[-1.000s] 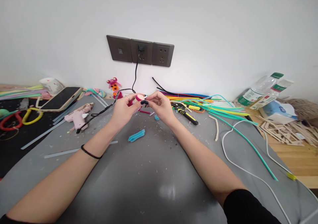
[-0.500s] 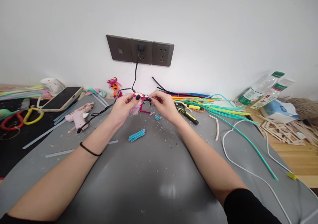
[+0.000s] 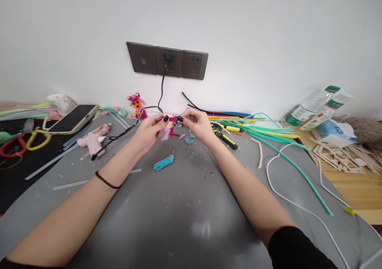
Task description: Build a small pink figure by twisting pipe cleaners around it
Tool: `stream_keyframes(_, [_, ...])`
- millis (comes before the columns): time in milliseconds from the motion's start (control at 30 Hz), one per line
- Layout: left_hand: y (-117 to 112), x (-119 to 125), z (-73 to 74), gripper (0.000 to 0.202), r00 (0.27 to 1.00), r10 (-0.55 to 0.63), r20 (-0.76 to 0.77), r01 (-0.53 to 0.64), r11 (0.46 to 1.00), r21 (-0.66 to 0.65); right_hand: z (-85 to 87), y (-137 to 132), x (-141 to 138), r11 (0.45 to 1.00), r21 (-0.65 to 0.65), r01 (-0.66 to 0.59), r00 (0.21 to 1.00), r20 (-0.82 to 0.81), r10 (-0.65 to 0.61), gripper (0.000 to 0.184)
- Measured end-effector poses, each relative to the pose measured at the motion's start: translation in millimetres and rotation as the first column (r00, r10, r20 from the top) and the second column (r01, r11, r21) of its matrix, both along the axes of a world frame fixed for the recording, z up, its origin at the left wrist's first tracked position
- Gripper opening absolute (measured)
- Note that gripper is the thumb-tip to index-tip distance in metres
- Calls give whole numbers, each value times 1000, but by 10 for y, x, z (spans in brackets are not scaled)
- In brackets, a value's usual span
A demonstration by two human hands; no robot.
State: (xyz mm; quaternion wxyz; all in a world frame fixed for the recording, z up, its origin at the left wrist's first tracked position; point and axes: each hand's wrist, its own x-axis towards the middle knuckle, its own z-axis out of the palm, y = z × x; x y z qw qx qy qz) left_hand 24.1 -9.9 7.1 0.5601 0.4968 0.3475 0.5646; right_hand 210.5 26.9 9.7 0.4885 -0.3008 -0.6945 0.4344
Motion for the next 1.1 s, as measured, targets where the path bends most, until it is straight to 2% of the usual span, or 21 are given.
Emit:
stream_keyframes(167, [-5, 6, 3, 47, 999, -42, 35, 42, 999, 1, 10, -2, -19, 999, -36, -21, 998, -55, 19, 44])
stream_keyframes(367, [-16, -7, 36, 47, 999, -38, 32, 39, 999, -11, -24, 14, -42, 995, -86, -47, 994, -106, 38, 52])
stream_keyframes(500, [-10, -15, 22, 49, 999, -31, 35, 32, 999, -21, -46, 18, -50, 993, -103, -59, 992, -115, 47, 52])
stream_keyframes(667, [25, -33, -14, 46, 990, 43, 137, -33, 996, -77, -41, 4, -61, 990, -110, -92, 987, -145, 75, 50])
stream_keyframes(833, [23, -28, -21, 41, 986, -21, 167, 36, 996, -85, -49, -6, -64, 986, -105, -126, 983, -149, 110, 48])
stream_keyframes(1000, [8, -3, -15, 41, 980, -49, 192, 72, 991, -111, -82, 3, -60, 991, -37, -126, 985, -123, 121, 43])
stream_keyframes(1100, [15, -5, -5, 35, 983, 8, 181, 17, 990, -138, -92, -26, -57, 989, 139, -51, 998, -33, 56, 26])
